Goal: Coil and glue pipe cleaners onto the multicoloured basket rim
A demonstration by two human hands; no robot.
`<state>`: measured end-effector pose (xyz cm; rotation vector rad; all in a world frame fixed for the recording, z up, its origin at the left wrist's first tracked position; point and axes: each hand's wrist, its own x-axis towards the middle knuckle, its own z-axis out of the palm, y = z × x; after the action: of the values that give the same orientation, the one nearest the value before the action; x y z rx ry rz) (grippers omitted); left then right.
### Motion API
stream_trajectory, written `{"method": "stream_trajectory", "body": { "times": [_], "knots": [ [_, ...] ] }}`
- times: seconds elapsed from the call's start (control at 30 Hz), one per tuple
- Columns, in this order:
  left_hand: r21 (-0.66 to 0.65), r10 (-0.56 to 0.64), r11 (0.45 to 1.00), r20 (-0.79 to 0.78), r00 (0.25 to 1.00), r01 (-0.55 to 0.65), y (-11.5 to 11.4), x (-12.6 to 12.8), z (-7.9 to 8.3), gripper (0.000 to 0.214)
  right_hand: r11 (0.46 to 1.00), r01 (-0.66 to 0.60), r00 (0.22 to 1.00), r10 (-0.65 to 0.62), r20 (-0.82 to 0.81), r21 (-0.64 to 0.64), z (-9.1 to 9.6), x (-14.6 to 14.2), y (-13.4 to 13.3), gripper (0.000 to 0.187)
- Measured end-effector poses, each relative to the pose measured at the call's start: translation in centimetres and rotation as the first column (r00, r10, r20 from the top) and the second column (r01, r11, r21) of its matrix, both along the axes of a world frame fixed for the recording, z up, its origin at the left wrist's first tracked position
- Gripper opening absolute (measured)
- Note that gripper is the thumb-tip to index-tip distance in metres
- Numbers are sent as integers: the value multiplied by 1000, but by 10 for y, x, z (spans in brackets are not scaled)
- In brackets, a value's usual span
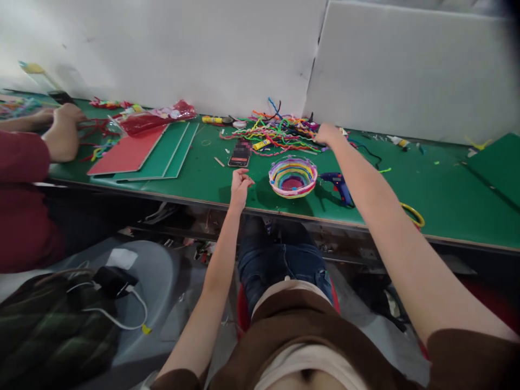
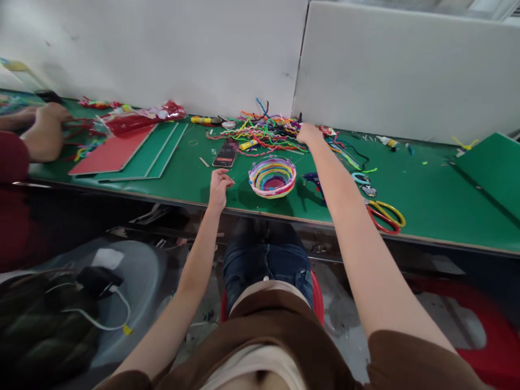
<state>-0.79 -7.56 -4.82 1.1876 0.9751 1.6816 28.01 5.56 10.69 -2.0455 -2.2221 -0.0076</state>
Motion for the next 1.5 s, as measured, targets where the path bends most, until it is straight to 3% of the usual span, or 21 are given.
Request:
{"method": "stream_trajectory", "body": {
  "times": [0.07,0.17,0.23,0.27,0.4,0.47,0.5,0.57,0.67,0.7,0.77,0.87,0.97,1.1,1.3,1.37,1.5],
  "knots": [
    [19,-14,1000,-47,999,15,-5,0,-2,31,988,83,988,-65,-137,133,26,10,-7,51],
    [49,-22,998,-106,994,28,-16,0,-4,30,944,76,965,12,-262,321,56,24,-39,70],
    [71,-1,997,-116,993,9,-24,1,-3,28,880,51,924,138,-357,472,60,31,-80,72],
    [84,18,996,-110,994,-9,-30,3,-2,27,855,39,890,205,-406,517,56,33,-106,63],
    [131,55,990,-69,996,-46,-64,17,10,25,825,-36,740,401,-540,564,8,40,-219,41],
    [119,-45,991,-90,995,55,-89,31,19,26,849,-147,692,455,-560,508,-23,42,-270,35],
    [79,-199,975,-108,974,208,-103,40,24,29,855,-192,684,469,-559,482,-38,42,-292,29],
    [15,-455,888,-100,885,459,-127,60,34,40,867,-292,687,484,-542,404,-67,39,-329,22],
    [-89,-777,630,-62,627,772,-154,93,43,63,866,-385,658,500,-563,319,-104,31,-367,16],
    [-126,-806,590,-34,591,797,-159,102,42,60,883,-368,650,468,-599,290,-115,29,-375,16],
    [-199,-781,612,2,625,765,-166,118,36,46,910,-338,627,409,-663,241,-133,25,-382,16],
    [-235,-586,803,-147,797,547,-169,127,18,38,931,-284,625,362,-692,230,-147,23,-379,17],
    [-224,-481,871,-210,852,437,-165,123,3,34,945,-178,651,321,-687,273,-149,21,-369,17],
    [-244,-592,803,-225,774,544,-156,121,1,37,935,-160,668,339,-662,316,-152,10,-362,18],
    [-151,-769,639,-76,635,755,-150,136,28,49,929,-162,640,356,-681,333,-148,2,-363,15],
    [-116,-762,645,-15,648,756,-148,138,39,50,934,-140,629,340,-699,328,-140,6,-364,15],
    [-50,-615,784,72,785,619,-139,131,63,50,943,-173,682,324,-656,285,-121,18,-366,16]
  ]
}}
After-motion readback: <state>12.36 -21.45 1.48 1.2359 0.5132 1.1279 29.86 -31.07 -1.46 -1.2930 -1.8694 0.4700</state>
